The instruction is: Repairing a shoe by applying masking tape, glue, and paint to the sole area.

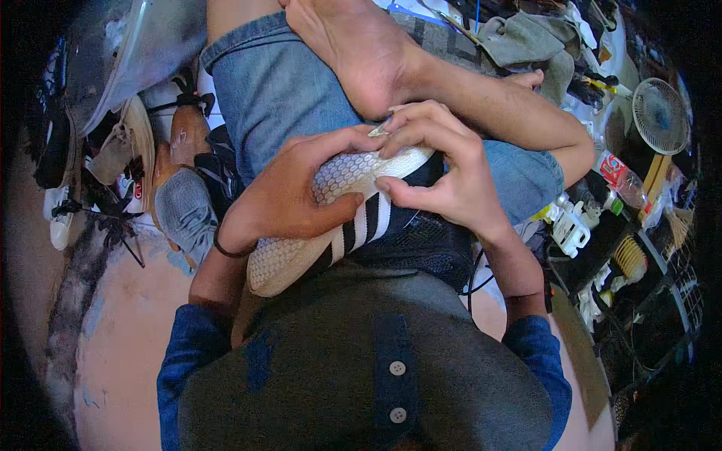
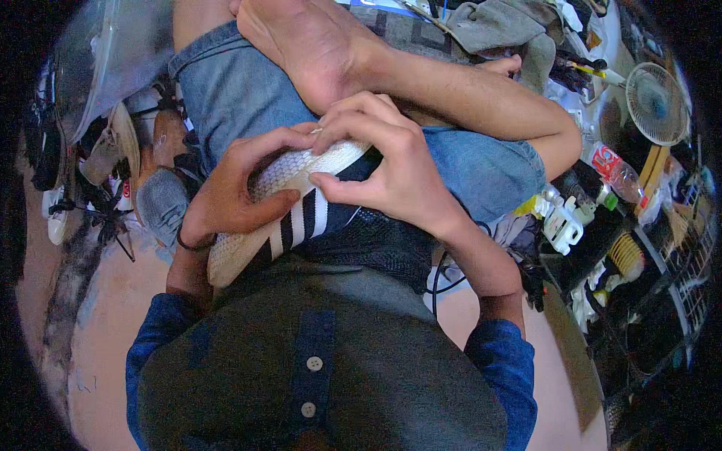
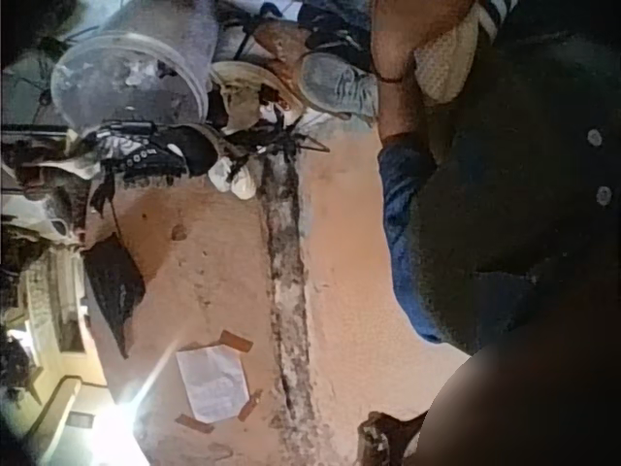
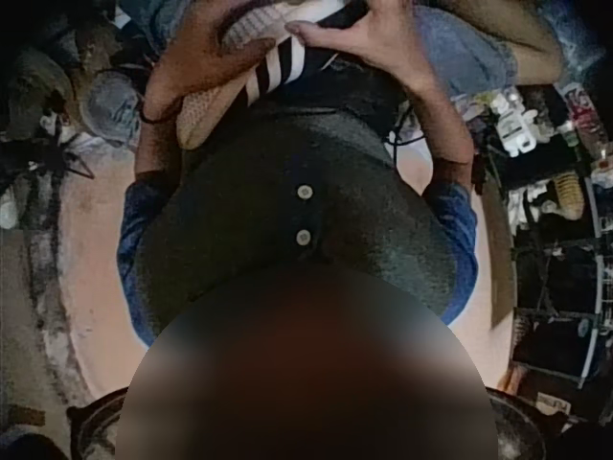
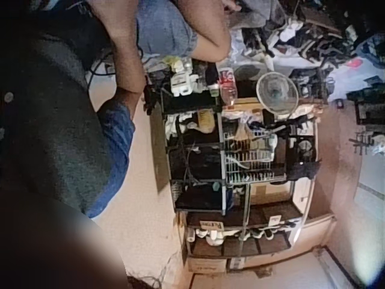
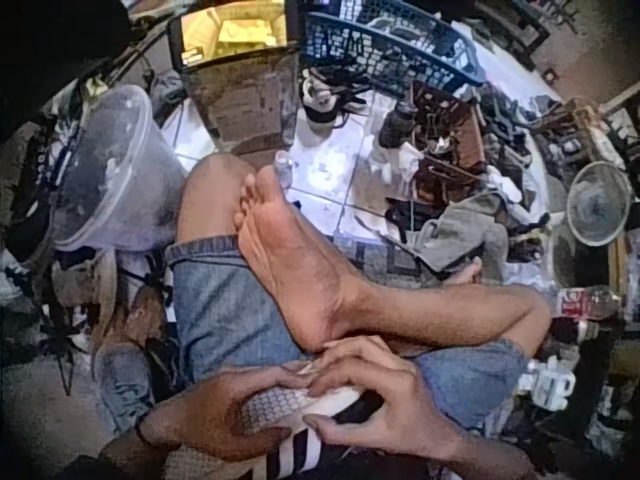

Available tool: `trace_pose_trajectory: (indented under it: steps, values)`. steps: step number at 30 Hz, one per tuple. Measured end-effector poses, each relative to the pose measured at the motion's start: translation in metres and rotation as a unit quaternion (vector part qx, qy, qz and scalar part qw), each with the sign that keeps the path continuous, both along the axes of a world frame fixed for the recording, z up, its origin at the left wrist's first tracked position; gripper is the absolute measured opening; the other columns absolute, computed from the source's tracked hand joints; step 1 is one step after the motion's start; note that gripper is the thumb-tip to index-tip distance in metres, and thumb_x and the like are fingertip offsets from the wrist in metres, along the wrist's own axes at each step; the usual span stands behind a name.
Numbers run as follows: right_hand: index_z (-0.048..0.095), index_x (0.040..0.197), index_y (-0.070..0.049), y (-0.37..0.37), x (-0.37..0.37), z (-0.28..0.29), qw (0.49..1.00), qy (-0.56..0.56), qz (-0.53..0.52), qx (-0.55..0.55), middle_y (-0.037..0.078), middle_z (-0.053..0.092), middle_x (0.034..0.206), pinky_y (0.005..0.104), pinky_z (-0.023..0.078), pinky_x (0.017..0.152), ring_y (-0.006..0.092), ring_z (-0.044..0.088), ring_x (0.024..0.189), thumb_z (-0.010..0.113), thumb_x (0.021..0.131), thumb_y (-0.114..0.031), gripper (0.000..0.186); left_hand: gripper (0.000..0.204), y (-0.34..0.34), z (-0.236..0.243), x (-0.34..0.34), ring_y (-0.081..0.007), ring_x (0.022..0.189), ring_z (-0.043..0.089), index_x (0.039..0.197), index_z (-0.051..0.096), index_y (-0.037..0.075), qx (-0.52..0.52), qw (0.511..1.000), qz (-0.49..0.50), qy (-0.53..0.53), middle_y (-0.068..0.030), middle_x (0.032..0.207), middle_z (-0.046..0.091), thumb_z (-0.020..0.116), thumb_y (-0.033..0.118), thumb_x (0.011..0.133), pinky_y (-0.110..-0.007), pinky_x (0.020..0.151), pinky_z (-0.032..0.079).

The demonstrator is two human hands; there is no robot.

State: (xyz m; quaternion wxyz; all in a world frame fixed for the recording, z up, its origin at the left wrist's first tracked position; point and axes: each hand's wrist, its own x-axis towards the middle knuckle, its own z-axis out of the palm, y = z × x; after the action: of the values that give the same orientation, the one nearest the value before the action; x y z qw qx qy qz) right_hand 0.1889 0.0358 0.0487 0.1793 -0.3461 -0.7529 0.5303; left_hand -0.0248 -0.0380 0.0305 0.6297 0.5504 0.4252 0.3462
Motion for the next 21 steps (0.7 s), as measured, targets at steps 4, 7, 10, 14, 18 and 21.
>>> trace_pose_trajectory:
  steps: [4,7,10,14,18,21]
  values:
    - [0.072,0.088,-0.006,-0.005,0.005,-0.002,0.999,0.045,-0.008,-0.014,0.008,0.063,0.103,0.0352,0.048,0.088,0.0235,0.06,0.102,0.082,0.067,-0.01,0.024,0.047,-0.005,-0.007,0.007,-0.029,0.104,0.065,0.116,0.058,0.001,0.002,0.998,0.057,-0.003,-0.0166,0.109,0.065,0.076,0.016,0.075,-0.036,0.09,0.049]
    - [0.073,0.089,-0.007,-0.008,0.008,-0.005,0.997,0.07,-0.016,-0.027,0.008,0.063,0.104,0.0356,0.047,0.09,0.0241,0.059,0.106,0.083,0.067,-0.01,0.024,0.054,-0.004,0.006,0.004,-0.0267,0.1,0.064,0.121,0.056,0.003,-0.084,0.996,0.037,0.013,-0.015,0.112,0.064,0.078,0.018,0.075,-0.033,0.085,0.049]
    - [0.073,0.089,-0.007,-0.009,0.014,-0.005,0.996,0.09,0.012,0.011,0.009,0.062,0.106,0.0373,0.046,0.094,0.0267,0.058,0.11,0.084,0.066,-0.012,0.025,0.059,-0.007,0.009,0.005,-0.0247,0.101,0.063,0.127,0.054,0.004,-0.038,0.998,0.047,0.018,-0.0134,0.118,0.062,0.077,0.017,0.074,-0.032,0.085,0.048]
    - [0.071,0.085,-0.005,-0.012,0.018,0.0,0.985,0.17,0.028,-0.016,0.016,0.057,0.115,0.0493,0.042,0.101,0.0374,0.053,0.119,0.09,0.059,-0.014,0.034,0.07,-0.01,0.018,0.002,-0.0229,0.105,0.06,0.133,0.051,0.005,-0.032,0.998,0.05,0.008,-0.013,0.122,0.06,0.078,0.015,0.07,-0.032,0.088,0.046]
    - [0.07,0.099,-0.007,-0.023,0.019,0.005,0.975,0.219,0.023,0.006,0.017,0.051,0.126,0.0451,0.042,0.104,0.0344,0.052,0.122,0.093,0.056,-0.023,0.051,0.085,-0.01,0.034,0.0,-0.021,0.112,0.056,0.14,0.046,0.003,-0.001,0.999,0.027,0.034,-0.0124,0.127,0.056,0.079,0.012,0.062,-0.032,0.095,0.044]
    - [0.064,0.114,-0.008,-0.029,0.02,0.007,0.964,0.259,-0.058,0.009,0.021,0.046,0.134,0.046,0.043,0.103,0.0362,0.049,0.126,0.094,0.055,-0.027,0.069,0.088,-0.01,0.041,0.002,-0.0256,0.113,0.058,0.14,0.047,0.006,0.039,0.997,0.024,0.064,-0.0132,0.125,0.057,0.079,0.011,0.058,-0.033,0.097,0.043]
